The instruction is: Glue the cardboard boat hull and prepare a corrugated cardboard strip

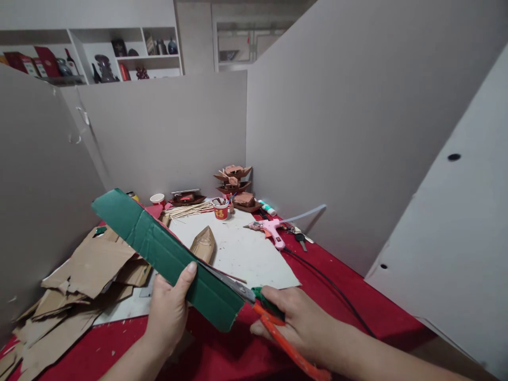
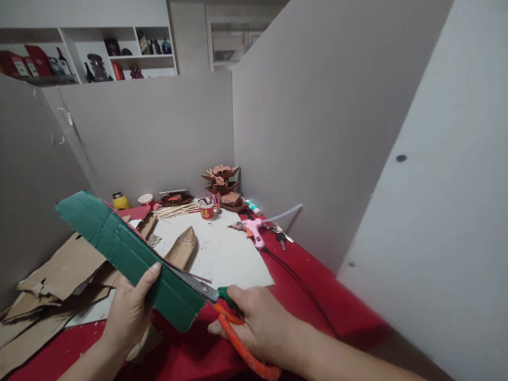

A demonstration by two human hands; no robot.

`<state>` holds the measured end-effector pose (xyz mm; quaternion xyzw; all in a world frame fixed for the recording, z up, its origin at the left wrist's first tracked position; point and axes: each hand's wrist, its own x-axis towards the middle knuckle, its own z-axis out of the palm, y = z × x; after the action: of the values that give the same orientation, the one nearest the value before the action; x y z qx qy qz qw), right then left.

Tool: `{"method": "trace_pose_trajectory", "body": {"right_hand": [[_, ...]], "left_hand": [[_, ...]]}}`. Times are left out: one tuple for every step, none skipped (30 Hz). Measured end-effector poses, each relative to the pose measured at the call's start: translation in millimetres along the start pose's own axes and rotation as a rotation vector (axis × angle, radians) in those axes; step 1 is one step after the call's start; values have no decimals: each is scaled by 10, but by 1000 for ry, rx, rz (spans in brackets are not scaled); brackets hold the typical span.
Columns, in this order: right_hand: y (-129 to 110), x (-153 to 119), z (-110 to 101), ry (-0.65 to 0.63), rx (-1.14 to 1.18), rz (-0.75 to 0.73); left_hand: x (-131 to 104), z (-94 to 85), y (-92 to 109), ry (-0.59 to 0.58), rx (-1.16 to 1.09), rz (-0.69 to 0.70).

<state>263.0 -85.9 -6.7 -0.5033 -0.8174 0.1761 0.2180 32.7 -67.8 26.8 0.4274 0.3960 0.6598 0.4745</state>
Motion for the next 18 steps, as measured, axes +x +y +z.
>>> {"method": "trace_pose_trajectory", "body": {"right_hand": [[-2,-7,7,2,24,-4],[-8,-12,11,0,44,-5],[-17,-17,11,-2,58,-4],[-29,-21,8,-7,66,2],[-43,-23,2,-16,71,11],[-57,-23,-6,-25,74,17],[-71,-22,-17,-31,71,22],[-85,-19,-28,-38,63,26],[-98,-14,-40,-44,48,32],[-110,-7,-50,-46,25,40],[-120,2,-60,-43,-3,46],[-129,10,-68,-39,-32,49],[-136,18,-74,-38,-57,50],[-141,23,-77,-33,-76,46],[-143,27,-79,-27,-88,40],[-145,28,-80,-23,-92,36],[-145,26,-79,-24,-87,33],[-145,23,-77,-26,-71,29]], "left_hand": [[-6,4,5,-3,-14,-12],[-9,8,10,-1,-31,-27],[-9,12,19,2,-49,-45],[-5,17,30,8,-69,-64],[4,20,44,17,-91,-81],[18,23,60,28,-111,-91],[35,23,76,43,-126,-89],[52,21,91,58,-134,-77],[68,17,101,73,-135,-60],[79,12,104,79,-132,-48],[85,5,101,75,-128,-44],[85,-1,90,66,-128,-45],[79,-6,74,52,-132,-52],[68,-9,56,38,-138,-59],[55,-10,38,25,-142,-66],[41,-9,23,17,-145,-71],[27,-6,13,11,-147,-77],[15,-2,9,6,-149,-85]]}}
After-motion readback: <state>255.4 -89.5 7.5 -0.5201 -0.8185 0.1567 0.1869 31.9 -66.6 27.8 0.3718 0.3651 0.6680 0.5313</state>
